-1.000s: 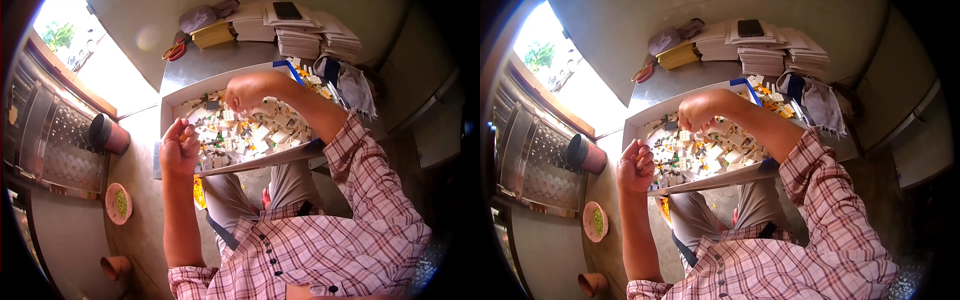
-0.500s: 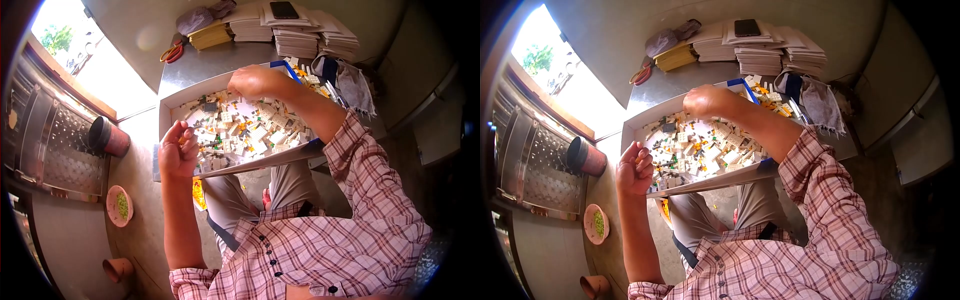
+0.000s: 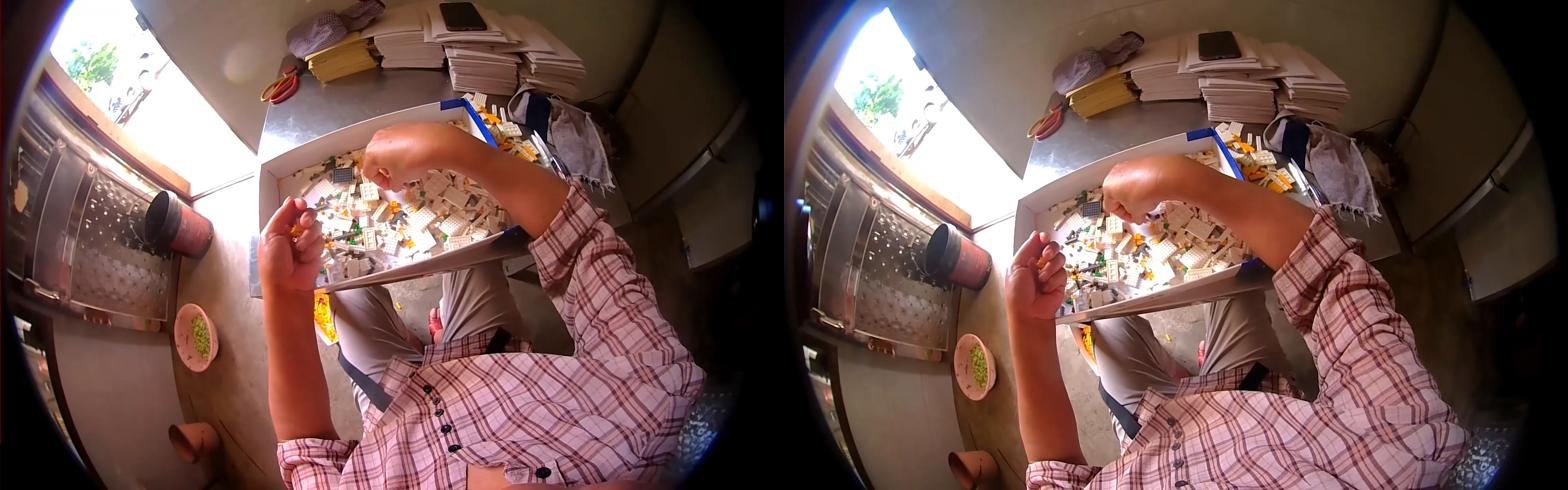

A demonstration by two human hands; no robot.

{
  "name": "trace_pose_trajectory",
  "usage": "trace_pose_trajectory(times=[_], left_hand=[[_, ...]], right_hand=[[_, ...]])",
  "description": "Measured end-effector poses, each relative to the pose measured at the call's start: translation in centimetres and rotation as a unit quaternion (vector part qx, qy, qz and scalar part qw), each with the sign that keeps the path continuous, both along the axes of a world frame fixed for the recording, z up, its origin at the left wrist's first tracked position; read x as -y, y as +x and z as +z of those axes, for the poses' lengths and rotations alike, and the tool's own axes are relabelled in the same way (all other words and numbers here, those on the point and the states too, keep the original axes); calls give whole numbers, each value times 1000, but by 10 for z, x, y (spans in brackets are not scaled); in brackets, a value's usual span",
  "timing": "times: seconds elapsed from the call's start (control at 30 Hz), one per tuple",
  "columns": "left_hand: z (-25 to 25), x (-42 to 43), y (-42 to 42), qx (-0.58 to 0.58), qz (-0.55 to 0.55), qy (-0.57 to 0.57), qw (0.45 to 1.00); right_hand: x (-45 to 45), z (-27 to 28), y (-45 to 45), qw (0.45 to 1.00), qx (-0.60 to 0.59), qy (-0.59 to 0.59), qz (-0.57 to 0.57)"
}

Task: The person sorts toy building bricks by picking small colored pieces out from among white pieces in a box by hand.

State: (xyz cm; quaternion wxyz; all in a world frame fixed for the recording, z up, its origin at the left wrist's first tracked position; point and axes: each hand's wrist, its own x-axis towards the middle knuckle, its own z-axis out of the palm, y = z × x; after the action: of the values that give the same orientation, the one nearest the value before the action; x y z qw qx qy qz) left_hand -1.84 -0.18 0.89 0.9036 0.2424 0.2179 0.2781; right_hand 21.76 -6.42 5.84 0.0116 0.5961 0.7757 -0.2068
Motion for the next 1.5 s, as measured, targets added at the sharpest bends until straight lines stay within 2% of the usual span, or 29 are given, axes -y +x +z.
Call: trace_pose_trajectory(times=[0.03,0.13,0.33,0.43,0.53,0.57,0.6,0.67,0.77,0.87,0.9,0.93,1.0,1.13,1.23,1.33,1.5], left_hand=[[0,0,0,0,-1,1,1000],[1,1,0,-2,0,3,1000],[0,0,1,-34,-22,15,999],[1,2,3,-79,-24,42,996],[1,2,6,-94,-66,72,991],[2,3,7,-104,-72,69,990],[5,4,8,-115,-78,66,988],[14,10,10,-123,-82,68,987],[18,13,10,-107,-100,76,986],[9,6,8,-84,-132,57,986],[8,5,7,-84,-122,48,988],[6,5,6,-85,-112,39,989],[3,5,5,-78,-102,40,991],[5,4,4,-68,-103,40,992],[3,4,4,-57,-104,55,991],[2,3,4,-60,-101,56,991],[3,4,4,-53,-96,47,993]], right_hand=[[0,2,-2,1000,-22,-3,8],[6,4,-15,998,63,-28,-5],[9,-7,-26,989,128,71,29],[18,6,-37,988,130,70,51],[10,6,-29,995,69,71,-14],[4,-4,-20,991,-64,116,-36],[4,2,-22,979,-116,168,-14],[5,10,-32,940,-295,170,-1],[10,15,-45,912,-365,185,19],[2,7,-26,956,-211,203,2],[2,6,-20,980,-183,77,-25],[0,5,-18,993,-104,-46,-24],[9,5,-21,995,37,-90,-13],[6,-4,-22,995,47,-83,0],[6,0,-21,990,122,-67,8],[9,5,-20,994,93,-54,-12],[8,-9,-19,997,67,-23,18]])
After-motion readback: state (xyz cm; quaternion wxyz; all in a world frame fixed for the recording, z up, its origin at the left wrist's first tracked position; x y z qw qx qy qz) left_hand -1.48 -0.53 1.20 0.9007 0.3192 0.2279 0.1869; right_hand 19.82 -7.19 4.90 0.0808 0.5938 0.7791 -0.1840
